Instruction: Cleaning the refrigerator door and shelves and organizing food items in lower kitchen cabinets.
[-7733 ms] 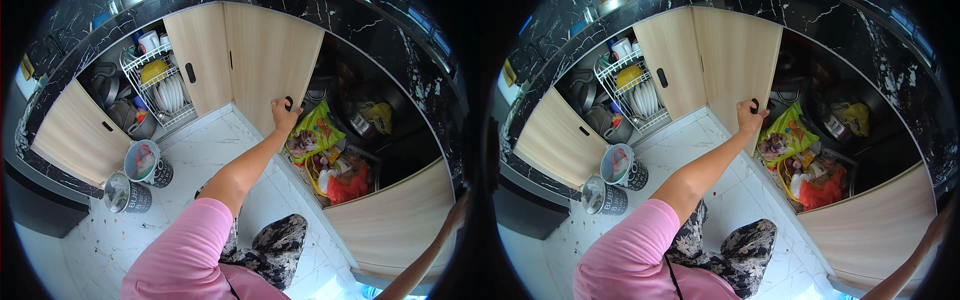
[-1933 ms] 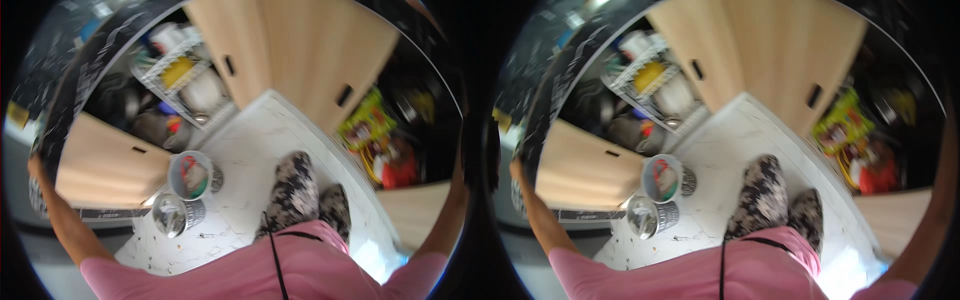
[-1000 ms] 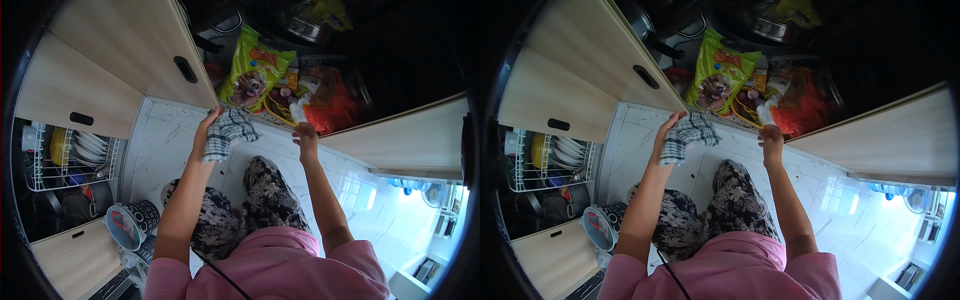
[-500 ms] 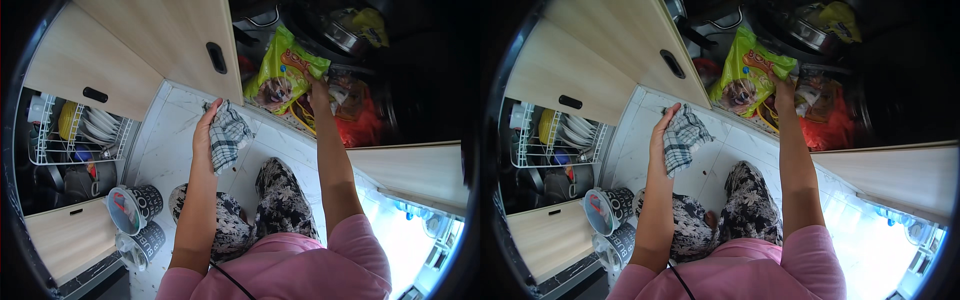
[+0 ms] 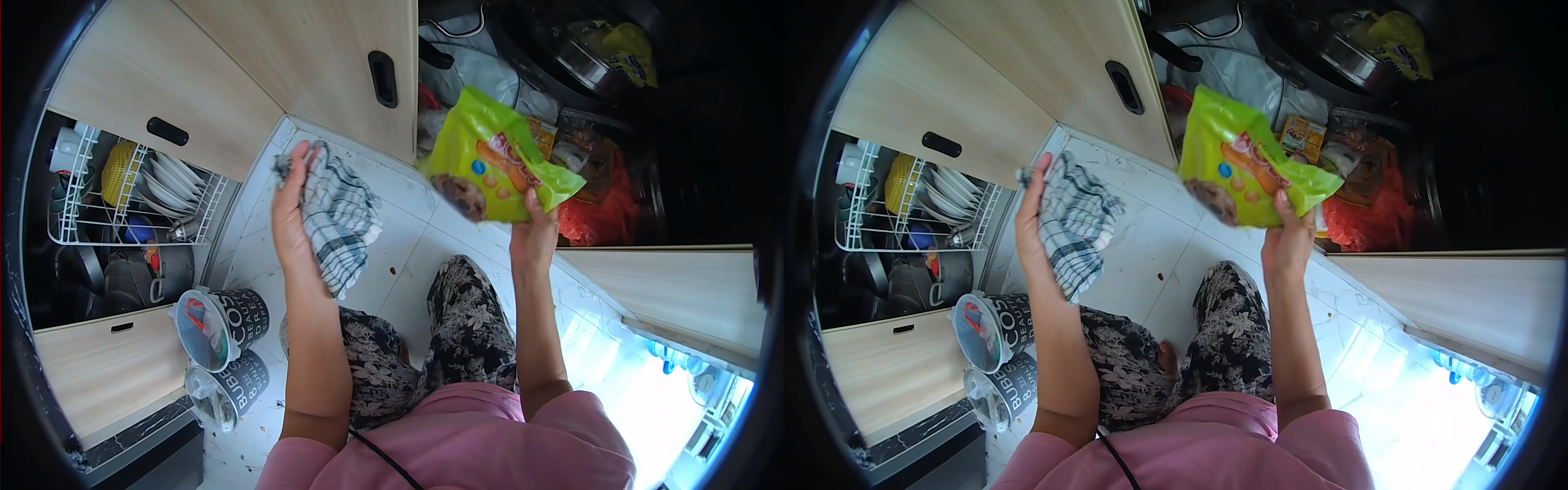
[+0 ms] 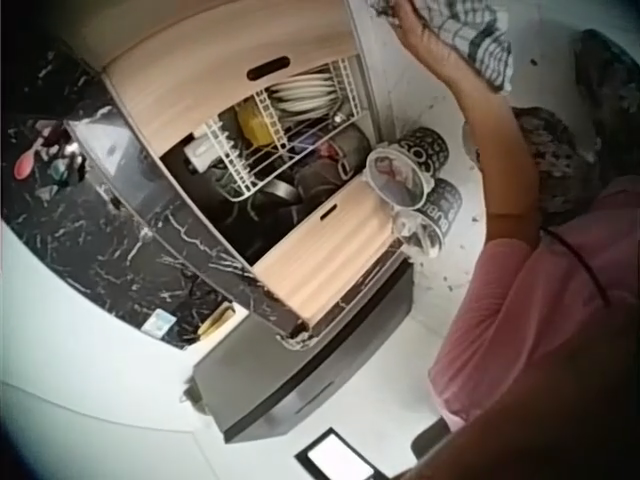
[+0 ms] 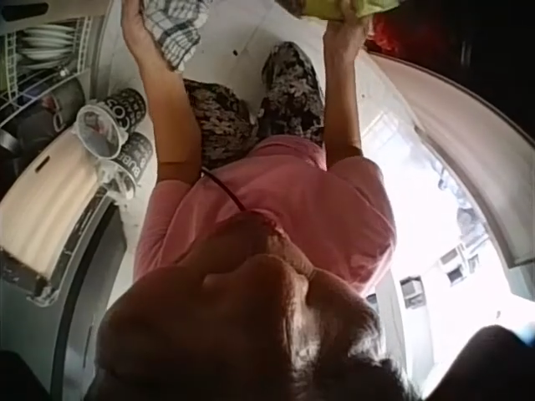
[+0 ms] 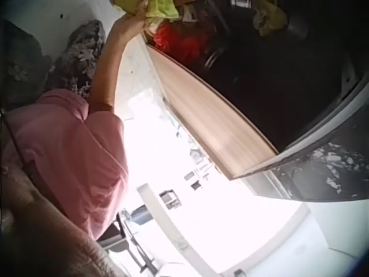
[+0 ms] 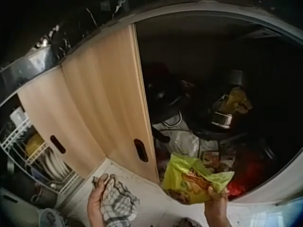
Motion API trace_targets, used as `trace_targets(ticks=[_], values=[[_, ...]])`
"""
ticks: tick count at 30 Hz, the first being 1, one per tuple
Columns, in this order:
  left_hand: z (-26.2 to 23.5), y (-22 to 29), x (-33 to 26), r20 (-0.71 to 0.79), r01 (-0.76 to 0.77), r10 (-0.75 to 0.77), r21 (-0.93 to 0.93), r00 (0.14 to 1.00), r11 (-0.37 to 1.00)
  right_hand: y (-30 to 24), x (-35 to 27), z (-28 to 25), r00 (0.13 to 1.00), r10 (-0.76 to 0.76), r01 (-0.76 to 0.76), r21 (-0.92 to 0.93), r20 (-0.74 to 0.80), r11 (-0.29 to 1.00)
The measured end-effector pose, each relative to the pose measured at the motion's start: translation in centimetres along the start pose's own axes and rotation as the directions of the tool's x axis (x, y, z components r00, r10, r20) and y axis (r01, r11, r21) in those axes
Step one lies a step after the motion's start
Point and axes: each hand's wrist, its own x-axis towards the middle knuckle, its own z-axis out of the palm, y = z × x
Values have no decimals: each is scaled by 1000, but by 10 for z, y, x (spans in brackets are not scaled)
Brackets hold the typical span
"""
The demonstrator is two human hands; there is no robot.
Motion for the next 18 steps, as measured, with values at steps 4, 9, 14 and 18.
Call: trace_targets(ticks=[4, 9, 14, 18], values=[[-5, 5, -1, -41, -147, 151, 89, 988, 985, 36, -31, 10, 988, 149, -150, 34, 44, 988], [-8, 4, -4, -18, -142, 145, 125, 989, 982, 139, -48, 78, 920, 372, -376, 6, 121, 927], [-13, -16, 14, -8, -53, 54, 76, 999, 996, 278, -10, 78, 937, 111, -71, -128, 331, 989], [-34, -12, 15, -104, 24, -18, 58, 994, 998, 266, -2, 96, 909, 282, 114, -832, 308, 542]])
